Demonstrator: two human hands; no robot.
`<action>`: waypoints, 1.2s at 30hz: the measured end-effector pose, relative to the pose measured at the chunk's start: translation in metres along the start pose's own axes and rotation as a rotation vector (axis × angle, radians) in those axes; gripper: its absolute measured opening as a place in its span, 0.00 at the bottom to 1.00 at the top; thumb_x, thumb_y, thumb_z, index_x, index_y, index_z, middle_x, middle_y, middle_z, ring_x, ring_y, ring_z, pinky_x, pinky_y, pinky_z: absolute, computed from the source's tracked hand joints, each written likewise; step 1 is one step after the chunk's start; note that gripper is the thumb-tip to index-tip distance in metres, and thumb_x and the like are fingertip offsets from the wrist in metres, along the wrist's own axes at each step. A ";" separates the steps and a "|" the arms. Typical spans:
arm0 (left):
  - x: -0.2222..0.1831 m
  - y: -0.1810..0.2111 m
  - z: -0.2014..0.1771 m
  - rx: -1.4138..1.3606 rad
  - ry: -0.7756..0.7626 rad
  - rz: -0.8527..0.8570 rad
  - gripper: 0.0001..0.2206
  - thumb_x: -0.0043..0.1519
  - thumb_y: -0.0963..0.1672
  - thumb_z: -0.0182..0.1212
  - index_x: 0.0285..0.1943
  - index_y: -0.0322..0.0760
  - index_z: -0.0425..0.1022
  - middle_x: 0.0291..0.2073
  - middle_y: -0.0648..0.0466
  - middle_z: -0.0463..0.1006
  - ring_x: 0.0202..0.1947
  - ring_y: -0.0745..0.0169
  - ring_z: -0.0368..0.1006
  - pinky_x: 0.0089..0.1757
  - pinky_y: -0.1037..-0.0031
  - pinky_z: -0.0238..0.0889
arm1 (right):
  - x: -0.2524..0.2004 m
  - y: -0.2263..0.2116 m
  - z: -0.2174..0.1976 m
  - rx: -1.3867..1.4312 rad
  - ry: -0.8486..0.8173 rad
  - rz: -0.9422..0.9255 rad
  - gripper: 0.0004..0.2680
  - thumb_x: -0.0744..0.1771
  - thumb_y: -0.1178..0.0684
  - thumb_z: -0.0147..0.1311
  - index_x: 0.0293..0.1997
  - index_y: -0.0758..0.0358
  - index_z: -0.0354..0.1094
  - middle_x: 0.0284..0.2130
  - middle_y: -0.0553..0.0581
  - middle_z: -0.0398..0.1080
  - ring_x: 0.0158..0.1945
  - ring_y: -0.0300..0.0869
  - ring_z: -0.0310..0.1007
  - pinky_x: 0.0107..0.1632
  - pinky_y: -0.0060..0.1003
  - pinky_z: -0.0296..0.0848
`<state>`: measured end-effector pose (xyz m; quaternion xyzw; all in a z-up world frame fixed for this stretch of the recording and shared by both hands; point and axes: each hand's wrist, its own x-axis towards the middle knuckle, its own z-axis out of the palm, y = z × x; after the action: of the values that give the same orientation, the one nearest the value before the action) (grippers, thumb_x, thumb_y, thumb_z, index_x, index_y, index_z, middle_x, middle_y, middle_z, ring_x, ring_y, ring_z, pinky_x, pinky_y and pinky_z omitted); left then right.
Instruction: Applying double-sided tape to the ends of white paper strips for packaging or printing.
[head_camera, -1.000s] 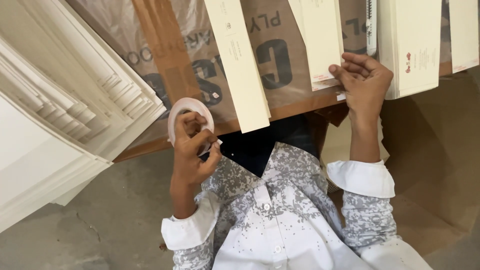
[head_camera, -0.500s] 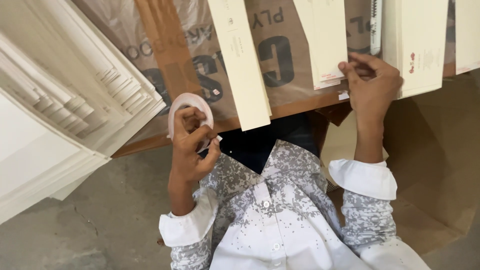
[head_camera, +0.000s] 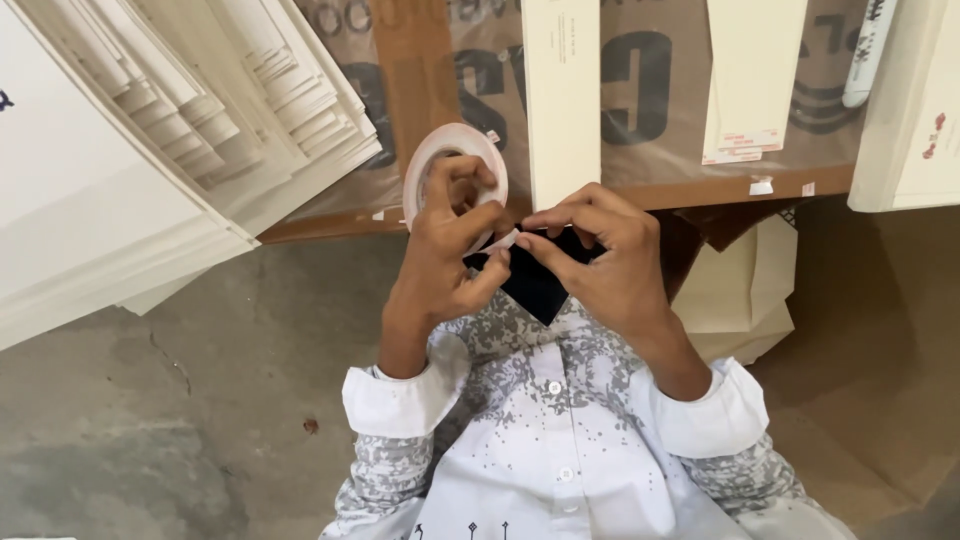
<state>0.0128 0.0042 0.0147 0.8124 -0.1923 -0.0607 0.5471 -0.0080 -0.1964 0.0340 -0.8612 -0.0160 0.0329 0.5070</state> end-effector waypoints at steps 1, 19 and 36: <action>-0.001 0.000 0.000 0.000 0.000 -0.003 0.08 0.51 0.40 0.63 0.37 0.32 0.72 0.55 0.42 0.61 0.40 0.52 0.70 0.42 0.65 0.64 | 0.000 0.000 0.002 0.001 -0.002 0.002 0.08 0.62 0.58 0.71 0.43 0.59 0.80 0.32 0.49 0.73 0.27 0.31 0.64 0.31 0.29 0.63; -0.001 -0.008 -0.003 0.175 -0.138 -0.015 0.13 0.58 0.46 0.68 0.50 0.40 0.80 0.64 0.43 0.63 0.33 0.57 0.75 0.39 0.64 0.71 | -0.037 0.048 -0.003 0.140 0.098 0.141 0.03 0.69 0.61 0.65 0.41 0.66 0.74 0.38 0.51 0.70 0.35 0.31 0.62 0.39 0.26 0.64; 0.020 -0.007 0.015 0.443 -0.154 0.142 0.10 0.65 0.43 0.66 0.47 0.31 0.71 0.61 0.40 0.63 0.39 0.49 0.75 0.38 0.62 0.68 | -0.028 0.048 -0.007 0.388 0.188 0.299 0.04 0.70 0.62 0.61 0.42 0.71 0.69 0.41 0.52 0.69 0.37 0.29 0.73 0.42 0.20 0.73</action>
<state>0.0287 -0.0142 0.0045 0.8899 -0.2987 -0.0403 0.3424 -0.0361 -0.2276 -0.0033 -0.7399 0.1653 0.0298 0.6514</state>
